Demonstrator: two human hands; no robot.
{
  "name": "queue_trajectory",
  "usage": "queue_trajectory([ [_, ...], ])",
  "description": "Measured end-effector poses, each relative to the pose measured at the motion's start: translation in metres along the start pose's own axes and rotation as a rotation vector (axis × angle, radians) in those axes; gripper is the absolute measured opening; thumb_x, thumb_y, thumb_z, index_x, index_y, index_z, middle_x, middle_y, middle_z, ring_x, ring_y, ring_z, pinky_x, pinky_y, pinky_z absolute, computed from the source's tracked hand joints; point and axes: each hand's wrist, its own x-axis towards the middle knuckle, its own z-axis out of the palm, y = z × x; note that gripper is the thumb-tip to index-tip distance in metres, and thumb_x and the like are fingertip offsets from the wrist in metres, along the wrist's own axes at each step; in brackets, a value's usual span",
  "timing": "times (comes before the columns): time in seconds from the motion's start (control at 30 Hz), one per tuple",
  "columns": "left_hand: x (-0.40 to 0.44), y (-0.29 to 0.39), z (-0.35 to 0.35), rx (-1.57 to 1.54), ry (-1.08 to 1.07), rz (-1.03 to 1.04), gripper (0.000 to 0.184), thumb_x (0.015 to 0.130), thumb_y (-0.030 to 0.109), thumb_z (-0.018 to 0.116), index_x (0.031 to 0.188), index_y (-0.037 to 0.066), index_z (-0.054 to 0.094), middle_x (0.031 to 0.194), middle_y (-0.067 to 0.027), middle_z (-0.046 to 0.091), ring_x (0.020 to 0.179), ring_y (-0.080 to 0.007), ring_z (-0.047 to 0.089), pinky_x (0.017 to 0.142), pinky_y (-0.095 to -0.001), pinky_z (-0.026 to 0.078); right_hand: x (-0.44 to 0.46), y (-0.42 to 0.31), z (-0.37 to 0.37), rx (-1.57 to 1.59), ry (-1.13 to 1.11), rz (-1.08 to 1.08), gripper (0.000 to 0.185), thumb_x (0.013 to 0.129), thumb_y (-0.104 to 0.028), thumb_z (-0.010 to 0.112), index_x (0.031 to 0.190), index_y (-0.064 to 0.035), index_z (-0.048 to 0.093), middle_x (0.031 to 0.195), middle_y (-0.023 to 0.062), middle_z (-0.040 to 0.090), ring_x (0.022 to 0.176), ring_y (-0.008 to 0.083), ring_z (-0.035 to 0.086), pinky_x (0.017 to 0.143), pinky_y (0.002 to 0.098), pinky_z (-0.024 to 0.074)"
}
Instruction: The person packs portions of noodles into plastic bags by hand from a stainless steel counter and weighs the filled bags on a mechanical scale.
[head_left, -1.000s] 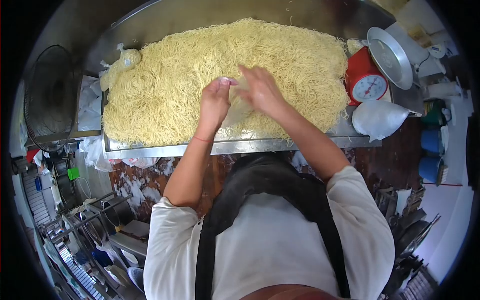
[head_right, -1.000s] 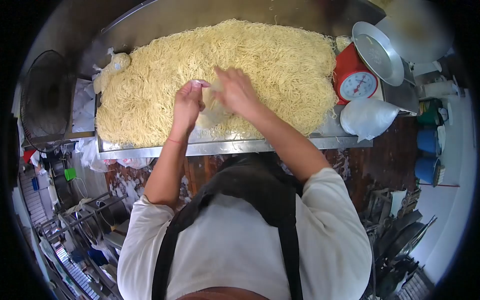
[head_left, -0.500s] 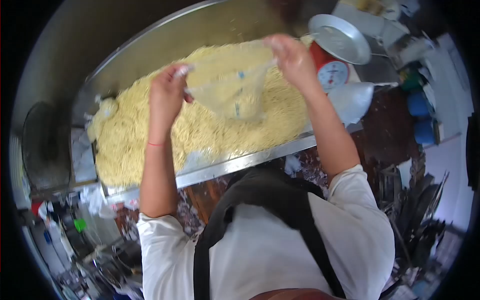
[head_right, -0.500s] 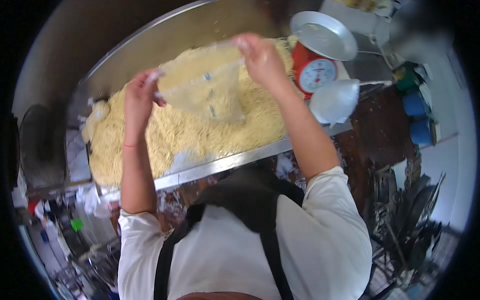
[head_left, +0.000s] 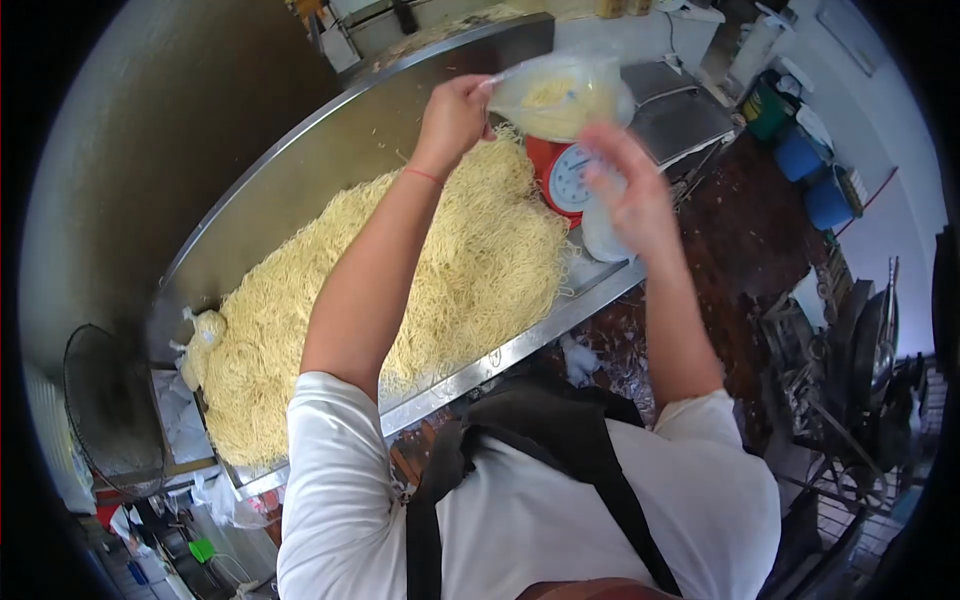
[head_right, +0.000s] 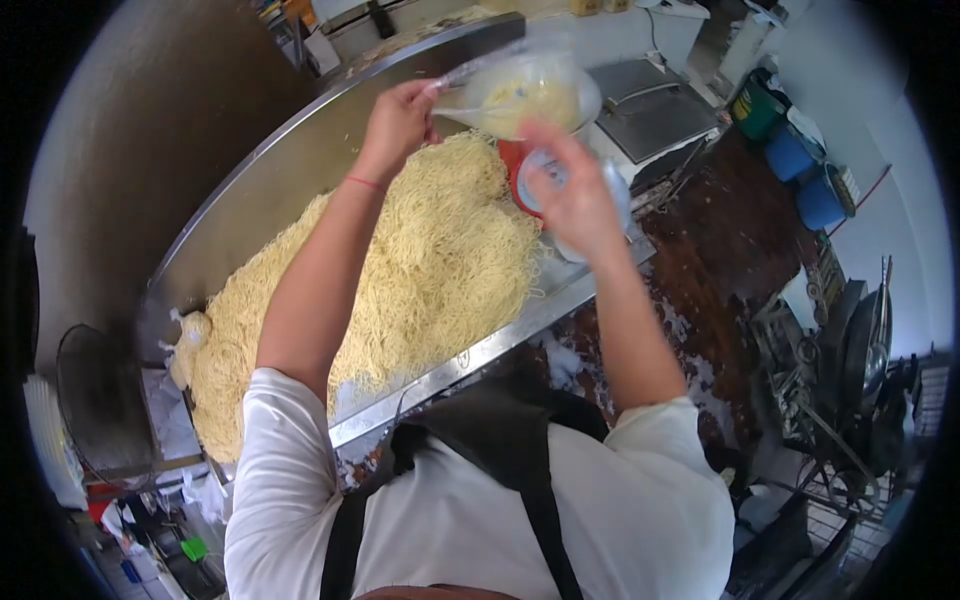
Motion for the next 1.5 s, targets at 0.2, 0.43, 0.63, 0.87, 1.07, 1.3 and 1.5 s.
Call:
queue_trajectory([
  [0.2,0.023,0.027,0.016,-0.126,0.057,-0.001,0.031,0.101,0.024,0.053,0.114,-0.001,0.066,0.060,0.0019,0.044,0.048,-0.0084,0.046,0.052,-0.0295,0.052,-0.094,0.038,-0.010,0.089,-0.404,0.389,0.026,0.094,-0.006,0.060,0.120,-0.0015,0.062,0.107,0.0097,0.067,0.097,0.0178,0.064,0.089,0.0310,0.0494],
  [0.43,0.051,0.030,0.026,0.125,0.108,0.090,0.033,0.096,0.027,0.059,0.099,-0.005,0.068,0.062,-0.0066,0.061,0.052,-0.0123,0.059,0.054,-0.0304,0.050,-0.098,0.052,-0.033,0.145,-0.437,0.313,0.027,0.093,-0.006,0.060,0.119,-0.0003,0.061,0.104,0.0127,0.067,0.093,0.0206,0.065,0.083,0.0317,0.0520],
  [0.63,0.052,0.047,0.040,0.667,0.186,0.170,0.049,0.078,0.044,0.078,0.092,-0.001,0.066,0.080,-0.0156,0.069,0.076,-0.0270,0.067,0.072,-0.0364,0.053,-0.094,0.054,-0.034,0.155,-0.467,0.322,0.027,0.094,-0.005,0.059,0.120,-0.0004,0.061,0.105,0.0128,0.067,0.094,0.0199,0.065,0.085,0.0323,0.0521],
  [0.87,0.070,0.008,0.044,0.488,0.173,0.249,0.042,0.083,0.039,0.074,0.096,-0.001,0.067,0.085,-0.0150,0.070,0.081,-0.0261,0.067,0.075,-0.0334,0.051,-0.108,0.044,-0.030,0.109,-0.483,0.335,0.026,0.093,-0.007,0.060,0.118,-0.0015,0.062,0.098,0.0141,0.069,0.090,0.0230,0.067,0.081,0.0332,0.0530],
  [1.07,0.044,-0.003,0.040,0.091,0.019,0.067,0.024,0.097,0.021,0.055,0.091,0.001,0.065,0.064,-0.0046,0.057,0.056,-0.0118,0.053,0.054,-0.0293,0.043,-0.094,0.026,-0.013,-0.114,-0.367,0.142,0.036,0.090,-0.006,0.061,0.126,-0.0042,0.057,0.115,0.0161,0.063,0.106,0.0301,0.062,0.092,0.0388,0.0494],
  [1.3,-0.040,0.092,0.005,-0.261,0.124,0.229,0.021,0.101,0.021,0.052,0.091,0.006,0.063,0.061,0.0038,0.045,0.051,-0.0061,0.042,0.045,-0.0231,0.035,0.054,-0.080,-0.009,-0.547,-0.106,-0.431,0.049,0.083,-0.016,0.068,0.131,-0.0118,0.056,0.129,0.0143,0.057,0.124,0.0305,0.052,0.112,0.0513,0.0307],
  [1.5,-0.145,0.034,-0.090,-0.231,0.298,0.065,0.024,0.103,0.022,0.048,0.089,0.004,0.056,0.066,0.0002,0.047,0.049,-0.0068,0.044,0.042,-0.0223,0.036,0.013,-0.038,0.046,-0.692,-0.655,-0.251,0.012,0.082,-0.021,0.069,0.089,-0.0103,0.068,0.083,0.0104,0.066,0.094,0.0294,0.065,0.109,0.0619,0.0268],
])
